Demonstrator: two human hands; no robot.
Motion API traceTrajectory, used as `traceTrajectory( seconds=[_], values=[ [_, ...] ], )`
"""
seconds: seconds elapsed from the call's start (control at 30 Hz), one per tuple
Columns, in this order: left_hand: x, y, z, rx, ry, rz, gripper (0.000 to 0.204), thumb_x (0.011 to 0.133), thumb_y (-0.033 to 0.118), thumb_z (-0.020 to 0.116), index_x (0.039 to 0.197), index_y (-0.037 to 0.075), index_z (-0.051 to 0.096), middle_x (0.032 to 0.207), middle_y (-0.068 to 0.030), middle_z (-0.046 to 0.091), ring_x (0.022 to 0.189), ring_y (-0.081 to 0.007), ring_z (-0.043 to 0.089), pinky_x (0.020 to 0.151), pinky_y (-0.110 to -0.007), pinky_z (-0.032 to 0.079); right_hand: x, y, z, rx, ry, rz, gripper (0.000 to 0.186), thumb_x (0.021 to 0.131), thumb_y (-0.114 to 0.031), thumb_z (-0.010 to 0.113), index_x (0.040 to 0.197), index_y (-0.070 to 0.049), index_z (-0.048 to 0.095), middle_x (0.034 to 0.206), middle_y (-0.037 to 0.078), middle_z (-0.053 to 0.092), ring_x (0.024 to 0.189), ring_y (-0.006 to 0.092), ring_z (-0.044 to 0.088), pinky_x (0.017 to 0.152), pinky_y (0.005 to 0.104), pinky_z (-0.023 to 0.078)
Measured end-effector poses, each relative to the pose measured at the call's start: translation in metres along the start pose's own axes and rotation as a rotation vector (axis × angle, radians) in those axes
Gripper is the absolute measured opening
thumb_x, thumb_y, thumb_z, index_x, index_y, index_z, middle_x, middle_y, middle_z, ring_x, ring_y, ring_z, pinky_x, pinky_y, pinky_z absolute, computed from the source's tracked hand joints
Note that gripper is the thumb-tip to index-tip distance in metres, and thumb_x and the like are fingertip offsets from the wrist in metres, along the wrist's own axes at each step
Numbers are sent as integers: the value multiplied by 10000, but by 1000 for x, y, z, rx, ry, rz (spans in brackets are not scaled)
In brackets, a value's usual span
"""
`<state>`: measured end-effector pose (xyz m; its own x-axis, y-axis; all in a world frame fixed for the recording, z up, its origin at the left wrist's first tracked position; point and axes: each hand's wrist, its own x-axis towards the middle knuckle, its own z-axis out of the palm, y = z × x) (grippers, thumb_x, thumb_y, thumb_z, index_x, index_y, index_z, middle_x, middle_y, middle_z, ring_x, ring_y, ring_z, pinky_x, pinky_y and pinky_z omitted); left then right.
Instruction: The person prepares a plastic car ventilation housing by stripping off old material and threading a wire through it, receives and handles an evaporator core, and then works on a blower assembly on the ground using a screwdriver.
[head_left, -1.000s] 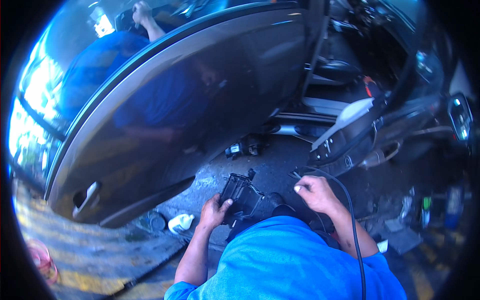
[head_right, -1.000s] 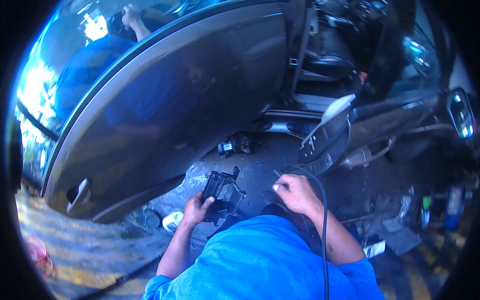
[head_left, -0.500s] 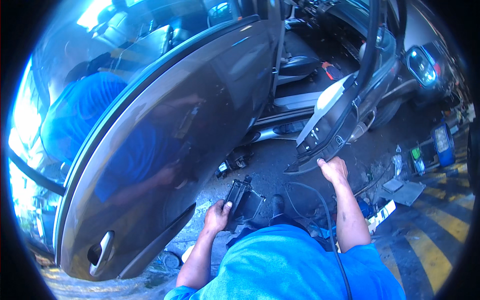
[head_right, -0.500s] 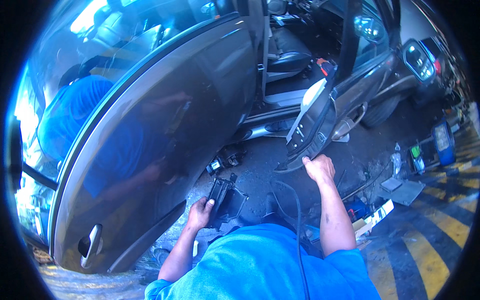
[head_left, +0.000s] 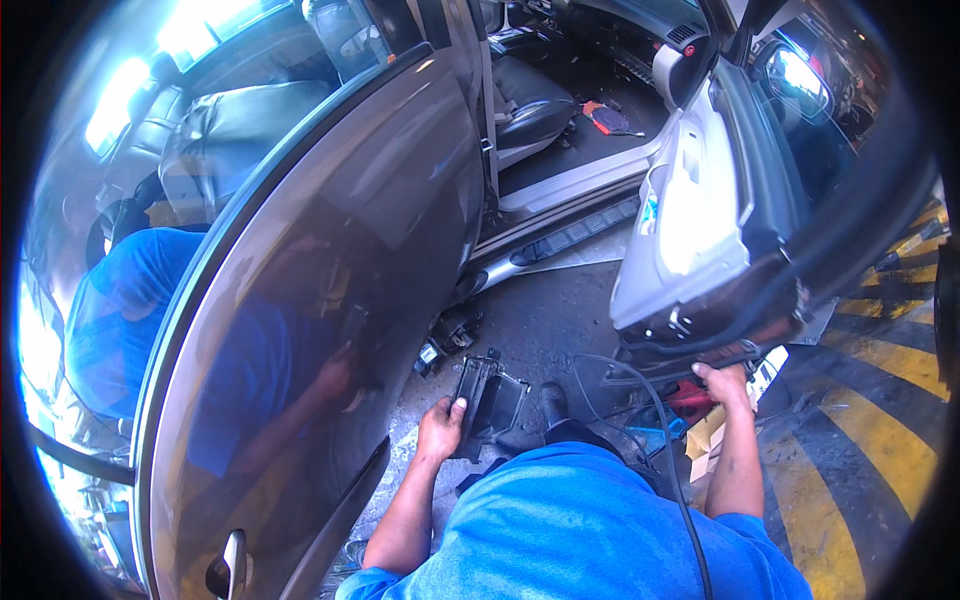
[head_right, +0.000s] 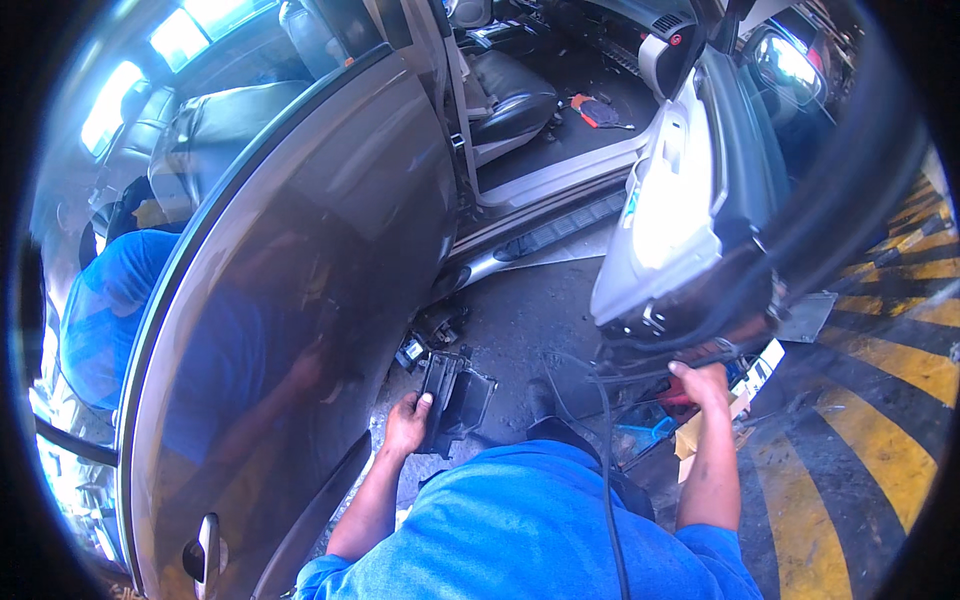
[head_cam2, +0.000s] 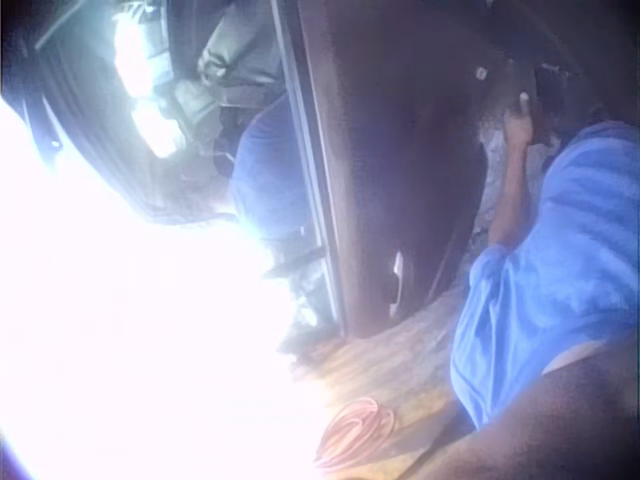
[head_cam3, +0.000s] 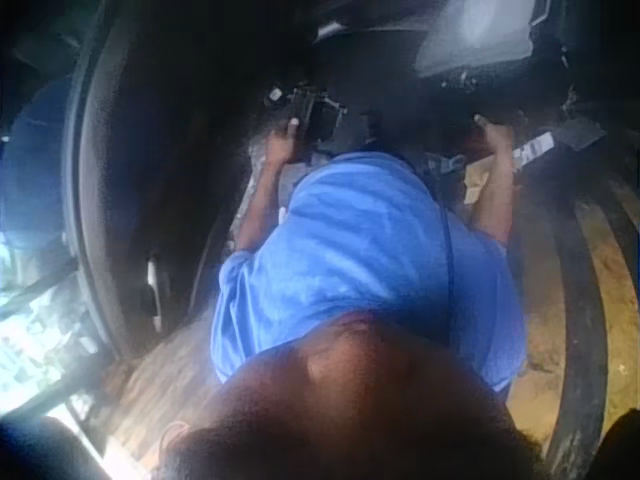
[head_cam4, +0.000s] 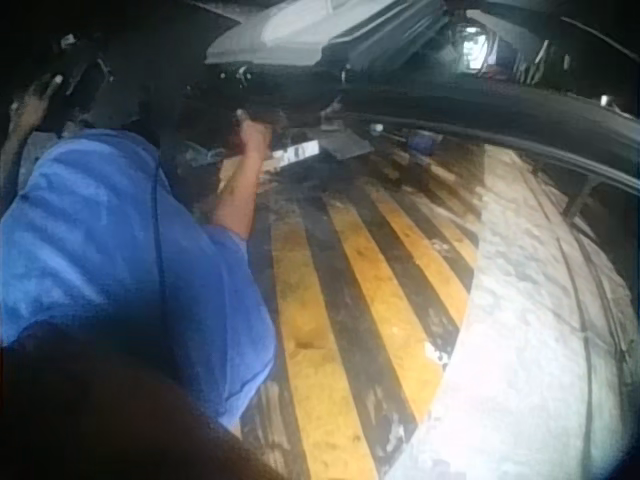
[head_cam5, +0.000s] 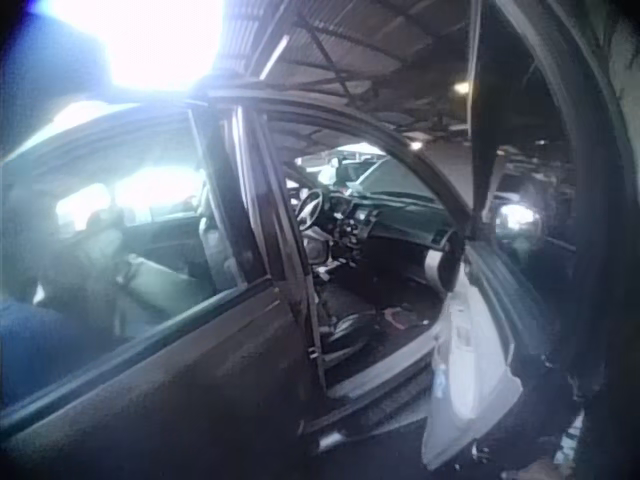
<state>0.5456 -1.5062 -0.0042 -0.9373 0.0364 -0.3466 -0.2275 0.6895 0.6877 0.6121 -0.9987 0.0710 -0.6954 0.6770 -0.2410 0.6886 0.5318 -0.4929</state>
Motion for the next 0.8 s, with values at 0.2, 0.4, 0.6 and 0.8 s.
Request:
traceTrajectory(
  seconds=[0.2, 0.4, 0.6, 0.8],
  values=[
    [3, -16, 2, -15, 43, 31, 496, 951, 480, 496, 926, -5, 597, 894, -291, 645, 912, -462, 624, 785, -509, 470, -6, 88, -54, 354, 80, 222, 120, 813, -56, 676, 904, -48, 597, 610, 31, 523, 411, 128, 476, 341, 288, 368],
    [9, -6, -4, -21, 50, -9, 450, 942, 441, 543, 923, -4, 600, 858, -251, 656, 857, -410, 643, 777, -468, 477, 19, 162, -92, 387, 132, 405, 108, 801, -81, 650, 908, -98, 642, 641, 21, 569, 446, 120, 502, 361, 271, 385],
    [51, 14, 0, -169, 37, -48, 300, 952, 333, 581, 997, 38, 611, 866, -141, 671, 826, -248, 637, 776, -386, 484, 42, 193, -116, 328, 128, 616, 106, 826, -136, 695, 907, -97, 639, 756, 34, 597, 543, 159, 519, 430, 342, 435],
    [124, 39, 34, -178, -37, -62, 310, 979, 331, 537, 992, 32, 616, 844, -124, 662, 793, -218, 609, 766, -358, 480, 61, 242, -145, 203, 21, 948, 189, 861, -264, 716, 952, -125, 625, 665, 13, 556, 524, 166, 535, 418, 340, 425]
  ],
)
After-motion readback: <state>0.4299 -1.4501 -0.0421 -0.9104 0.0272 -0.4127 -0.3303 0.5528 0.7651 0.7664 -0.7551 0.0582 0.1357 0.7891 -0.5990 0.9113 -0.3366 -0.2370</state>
